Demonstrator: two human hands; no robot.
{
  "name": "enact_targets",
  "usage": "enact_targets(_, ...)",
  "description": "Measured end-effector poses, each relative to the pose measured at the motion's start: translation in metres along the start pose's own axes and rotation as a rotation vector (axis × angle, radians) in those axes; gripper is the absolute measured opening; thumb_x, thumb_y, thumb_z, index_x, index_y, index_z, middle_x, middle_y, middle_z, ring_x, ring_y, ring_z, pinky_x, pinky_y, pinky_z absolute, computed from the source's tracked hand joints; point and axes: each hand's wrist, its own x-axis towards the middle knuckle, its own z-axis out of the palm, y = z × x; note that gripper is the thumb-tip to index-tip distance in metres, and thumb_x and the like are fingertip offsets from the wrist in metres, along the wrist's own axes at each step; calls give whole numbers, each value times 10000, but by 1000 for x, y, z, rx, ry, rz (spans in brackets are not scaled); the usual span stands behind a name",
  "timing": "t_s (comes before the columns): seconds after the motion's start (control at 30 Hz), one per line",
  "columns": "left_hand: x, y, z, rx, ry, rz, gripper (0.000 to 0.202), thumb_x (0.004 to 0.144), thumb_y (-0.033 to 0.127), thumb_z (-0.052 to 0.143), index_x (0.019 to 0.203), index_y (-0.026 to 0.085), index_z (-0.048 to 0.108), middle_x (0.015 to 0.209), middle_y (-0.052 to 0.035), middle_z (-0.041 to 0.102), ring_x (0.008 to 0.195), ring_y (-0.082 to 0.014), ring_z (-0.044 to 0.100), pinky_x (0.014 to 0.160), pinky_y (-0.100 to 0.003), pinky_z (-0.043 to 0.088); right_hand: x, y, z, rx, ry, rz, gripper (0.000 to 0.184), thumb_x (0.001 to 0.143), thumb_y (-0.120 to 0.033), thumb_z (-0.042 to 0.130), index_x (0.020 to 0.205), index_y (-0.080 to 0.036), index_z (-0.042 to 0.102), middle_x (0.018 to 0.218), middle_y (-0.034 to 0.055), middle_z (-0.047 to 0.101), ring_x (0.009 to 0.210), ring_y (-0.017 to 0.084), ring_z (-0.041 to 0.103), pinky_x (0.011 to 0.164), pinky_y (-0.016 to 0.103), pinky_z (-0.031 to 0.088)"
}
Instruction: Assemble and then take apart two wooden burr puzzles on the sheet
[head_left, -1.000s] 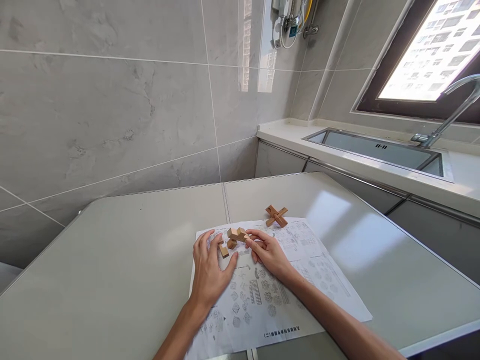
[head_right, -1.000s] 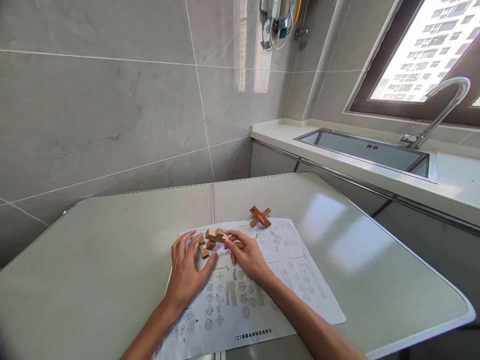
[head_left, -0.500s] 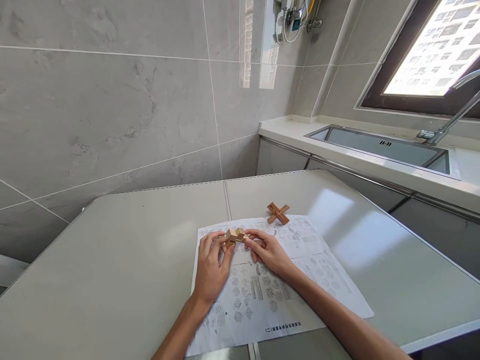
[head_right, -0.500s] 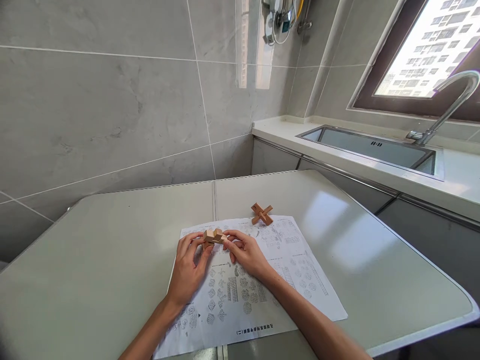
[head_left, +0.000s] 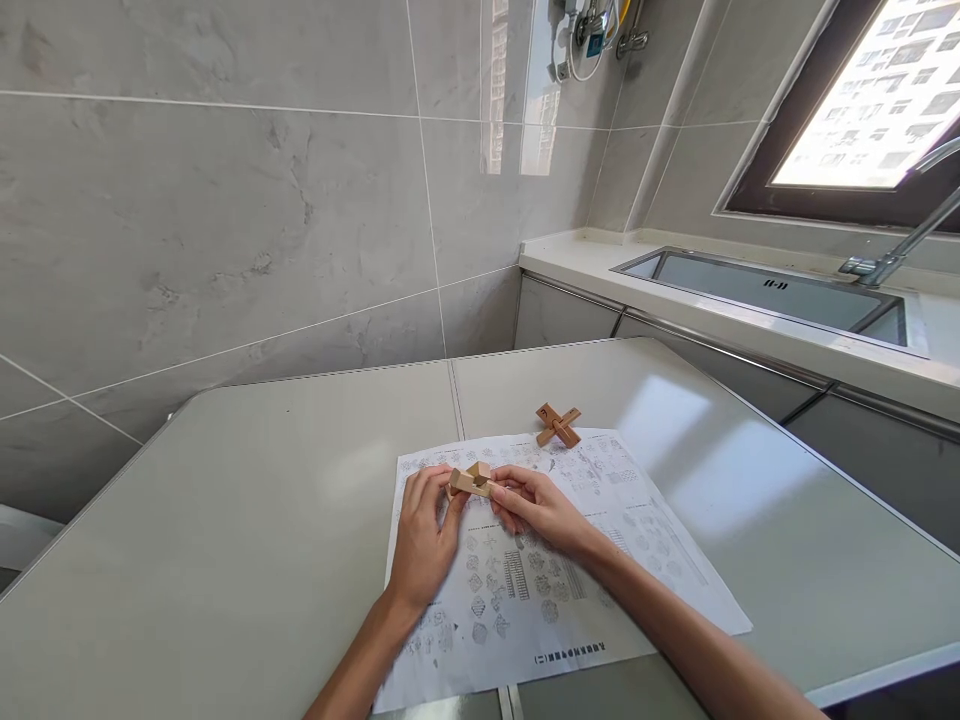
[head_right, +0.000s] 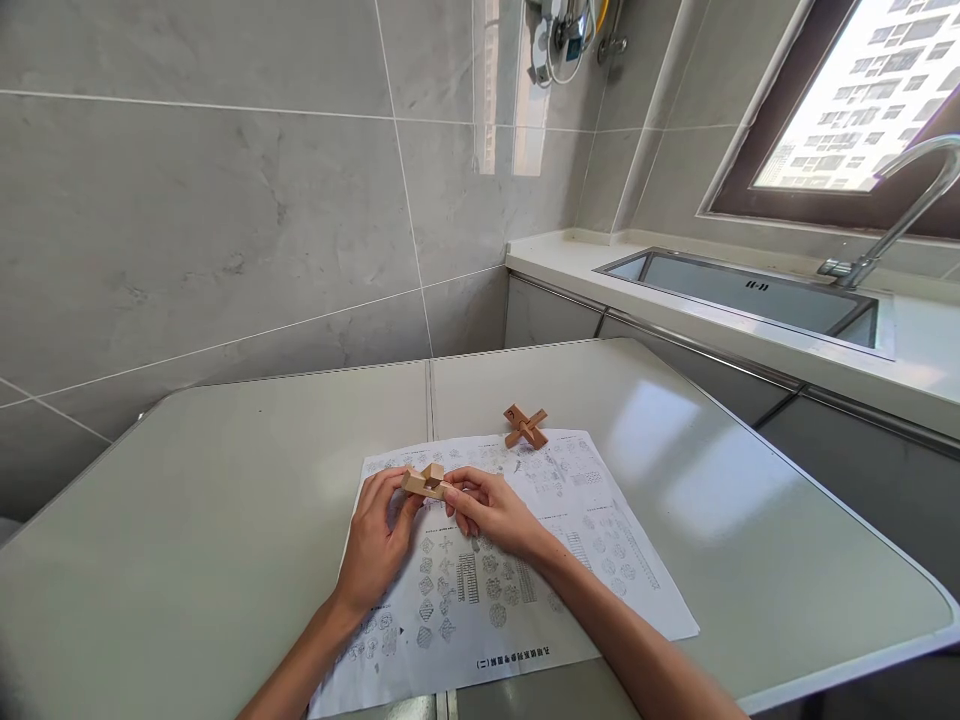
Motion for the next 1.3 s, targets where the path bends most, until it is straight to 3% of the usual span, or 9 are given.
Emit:
enact_targets(0.33, -1, 4, -1, -12, -23, 14, 153, 1079, 344, 522, 1135, 286, 652, 1213, -64, 690, 1195, -270, 624, 1016, -458, 545, -2, -7, -3, 161, -118, 85, 405, 933, -609, 706, 922, -226, 572, 680, -61, 527, 501, 118, 487, 523, 270, 392)
enact_targets(0.57, -1, 0, -1, 32, 26, -34, 93, 1055, 317, 566, 1116, 274, 623, 1195, -57, 692, 1176, -254, 637, 986, -431, 562, -7, -7, 0, 173, -226, 131, 374, 897, -557, 755, 928, -208, 623, 648, -58, 534, 509, 131, 516, 522, 270, 421)
enact_targets(0.67, 4, -2, -6, 96, 77, -63, 99, 1043, 349, 583, 1014, 262, 619, 1154, -60, 690, 1135, -261, 639, 948, -433, 555, -6, -7, 3, 142, -147, 100, 373, 918, -566, 731, 938, -215, 607, 646, -57, 562, 505, 124, 503, 522, 261, 414)
enact_targets(0.8, 12, -12, -18, 216, 146, -78, 194, 999, 378, 630, 857, 256, 580, 1080, -65, 699, 1091, -293, 636, 946, -478, 518, -3, -7, 5, -199, 157, 39, 417, 965, -636, 614, 916, -222, 597, 600, -54, 537, 495, 140, 487, 499, 268, 407)
enact_targets(0.9, 15, -23, -23, 315, 175, -71, 227, 968, 357, 647, 799, 260, 531, 1021, -66, 709, 1047, -313, 643, 945, -513, 487, -2, -4, 5, -378, 327, 0, 382, 968, -605, 607, 897, -230, 596, 649, -23, 573, 556, 168, 522, 533, 293, 425)
enact_targets(1.1, 11, -33, -25, 457, 163, -44, 242, 927, 321, 668, 776, 267, 486, 937, -64, 707, 986, -324, 635, 895, -519, 466, -2, 6, 6, -602, 426, -49, 182, 946, -412, 625, 877, -250, 583, 643, -17, 611, 570, 196, 552, 600, 333, 428)
enact_targets(1.3, 9, -28, -24, 516, 104, 12, 261, 910, 332, 670, 751, 267, 474, 923, -64, 692, 935, -316, 639, 848, -510, 486, 0, 9, 7, -765, 456, -66, 127, 919, -332, 602, 847, -260, 526, 642, -32, 628, 564, 194, 592, 611, 318, 412)
